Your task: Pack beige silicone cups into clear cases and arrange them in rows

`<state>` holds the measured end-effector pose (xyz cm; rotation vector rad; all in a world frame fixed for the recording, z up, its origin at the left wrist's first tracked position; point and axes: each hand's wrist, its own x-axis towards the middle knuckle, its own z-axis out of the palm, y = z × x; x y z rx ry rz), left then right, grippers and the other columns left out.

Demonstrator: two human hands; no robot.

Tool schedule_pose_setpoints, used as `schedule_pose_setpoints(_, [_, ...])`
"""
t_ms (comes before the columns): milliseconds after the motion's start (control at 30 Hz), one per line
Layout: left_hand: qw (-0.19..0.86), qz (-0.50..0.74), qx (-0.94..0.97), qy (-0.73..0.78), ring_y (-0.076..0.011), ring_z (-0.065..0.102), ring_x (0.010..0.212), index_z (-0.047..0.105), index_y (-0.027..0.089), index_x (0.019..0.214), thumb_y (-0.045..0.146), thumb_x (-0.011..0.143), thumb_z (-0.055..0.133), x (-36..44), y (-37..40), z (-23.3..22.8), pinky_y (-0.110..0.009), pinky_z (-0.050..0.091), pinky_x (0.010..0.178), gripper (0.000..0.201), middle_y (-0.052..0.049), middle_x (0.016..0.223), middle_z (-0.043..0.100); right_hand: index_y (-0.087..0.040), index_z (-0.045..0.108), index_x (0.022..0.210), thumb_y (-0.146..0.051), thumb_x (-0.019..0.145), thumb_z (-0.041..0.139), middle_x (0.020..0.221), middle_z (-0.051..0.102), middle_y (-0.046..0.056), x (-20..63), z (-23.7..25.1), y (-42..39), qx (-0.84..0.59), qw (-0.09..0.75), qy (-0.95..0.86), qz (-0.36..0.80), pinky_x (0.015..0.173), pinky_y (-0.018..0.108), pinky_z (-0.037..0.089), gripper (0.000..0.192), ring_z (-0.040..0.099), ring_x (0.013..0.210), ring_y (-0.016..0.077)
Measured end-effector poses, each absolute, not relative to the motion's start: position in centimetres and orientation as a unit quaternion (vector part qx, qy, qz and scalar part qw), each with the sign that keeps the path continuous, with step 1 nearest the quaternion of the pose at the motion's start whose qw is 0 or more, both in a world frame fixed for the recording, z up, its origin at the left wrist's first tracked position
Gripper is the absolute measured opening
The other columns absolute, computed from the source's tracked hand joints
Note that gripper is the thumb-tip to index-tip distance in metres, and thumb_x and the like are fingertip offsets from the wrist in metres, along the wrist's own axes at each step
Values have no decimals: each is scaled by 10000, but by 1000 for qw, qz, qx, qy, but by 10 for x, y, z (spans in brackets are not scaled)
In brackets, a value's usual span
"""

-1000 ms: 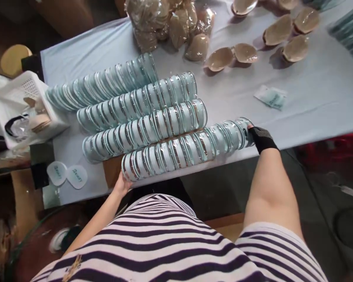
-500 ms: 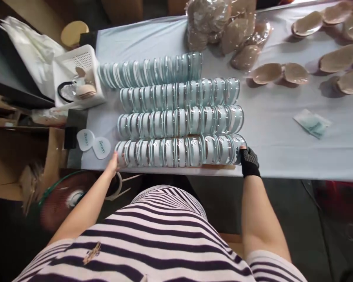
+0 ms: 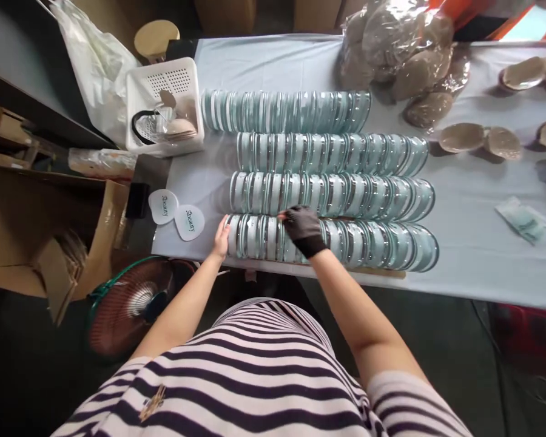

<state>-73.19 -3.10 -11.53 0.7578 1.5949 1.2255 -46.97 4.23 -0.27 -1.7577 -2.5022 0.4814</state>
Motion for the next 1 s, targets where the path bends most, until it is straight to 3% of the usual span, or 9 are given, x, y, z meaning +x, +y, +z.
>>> schedule_pose_setpoints(167, [474,520,309,640,-208,392,1430,511,211,1405,512,974,431,-726,-30,-125,-363,279,1204,531,-82,1502,484,-132,715,1154,-332,914,510,1110,716,174,-637,-13,93,-435,-250,-836,221,796,322,522,373,681,994,265])
schedule_pose_setpoints(367, [507,485,303,645,-190,406,1418,500,233,1404,478,1002,378,-728,-24,-123,-344,288,1196,486,-62,1485,504,-74,706,1134,-175,810,623,1097,711,216,-684,-3,108,-317,-358,-869,127,849,457,538,350,661,1065,336])
schedule_pose_setpoints(467, [531,486,313,620,-205,400,1424,472,219,1428,488,1004,364,-730,-22,-118,-354,293,1191,513,-81,1507,476,-109,726,1069,-206,844,588,1073,722,196,-671,5,89,-326,-311,-883,132,847,420,526,281,668,1056,320])
schedule_pose_setpoints(600, [549,480,302,614,-223,402,1424,402,189,1477,503,1003,348,-731,-21,-116,-374,309,1181,571,-125,1538,425,-183,705,1108,-319,941,440,1037,735,154,-633,-3,23,-437,-198,-861,165,805,348,507,341,693,983,273])
schedule_pose_setpoints(767, [525,449,319,649,-191,368,1442,408,224,1469,457,1016,317,-731,-20,-117,-342,291,1189,518,-98,1544,422,-186,676,1167,-367,958,430,1085,723,156,-613,-40,-72,-475,-207,-820,241,780,353,498,370,684,972,286])
schedule_pose_setpoints(867, [426,430,411,682,-210,338,1458,380,216,1486,446,1009,311,-732,-24,-112,-403,296,1188,534,-127,1558,387,-195,697,1127,-397,961,440,1074,726,153,-607,-49,-86,-470,-218,-812,270,798,353,495,367,681,977,290])
schedule_pose_setpoints(1000, [232,344,648,639,-306,238,1493,482,226,1436,505,934,487,-734,-33,-99,-555,147,1212,575,-144,1564,365,-232,665,1212,-401,989,359,1129,712,137,-588,-28,-33,-572,-142,-785,189,809,331,496,415,674,1018,270])
